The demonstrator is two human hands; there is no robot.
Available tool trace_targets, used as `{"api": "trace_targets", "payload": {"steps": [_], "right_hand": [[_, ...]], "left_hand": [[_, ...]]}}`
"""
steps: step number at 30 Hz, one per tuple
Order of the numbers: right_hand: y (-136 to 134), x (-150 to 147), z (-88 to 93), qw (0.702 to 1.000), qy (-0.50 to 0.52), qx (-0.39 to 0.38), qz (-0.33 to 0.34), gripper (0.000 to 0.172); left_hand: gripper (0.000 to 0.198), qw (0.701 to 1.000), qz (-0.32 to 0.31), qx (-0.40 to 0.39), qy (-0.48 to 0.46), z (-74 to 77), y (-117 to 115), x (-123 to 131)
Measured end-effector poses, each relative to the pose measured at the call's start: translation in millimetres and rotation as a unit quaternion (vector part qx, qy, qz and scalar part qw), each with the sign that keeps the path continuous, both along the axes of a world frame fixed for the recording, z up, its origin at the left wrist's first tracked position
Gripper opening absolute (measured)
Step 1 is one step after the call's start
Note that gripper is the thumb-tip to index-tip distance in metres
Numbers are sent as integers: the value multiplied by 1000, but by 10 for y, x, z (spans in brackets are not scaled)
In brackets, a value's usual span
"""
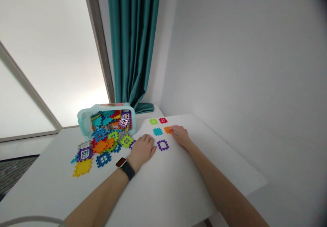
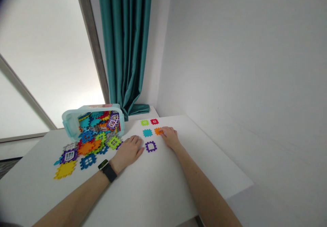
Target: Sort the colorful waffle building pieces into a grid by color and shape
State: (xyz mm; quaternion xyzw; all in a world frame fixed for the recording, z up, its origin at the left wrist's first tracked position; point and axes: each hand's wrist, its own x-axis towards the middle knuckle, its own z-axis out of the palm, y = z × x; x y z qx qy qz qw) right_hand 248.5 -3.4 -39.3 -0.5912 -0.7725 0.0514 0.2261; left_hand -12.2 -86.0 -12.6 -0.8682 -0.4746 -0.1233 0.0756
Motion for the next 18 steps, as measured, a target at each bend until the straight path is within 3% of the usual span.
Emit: {"api": "trace_targets", "payload": {"steps": [18], "right_hand": [[6, -16, -15, 1000, 3, 28, 8, 28]], "left_hand": [[24, 1000, -1, -13, -5, 14, -9, -8]]}}
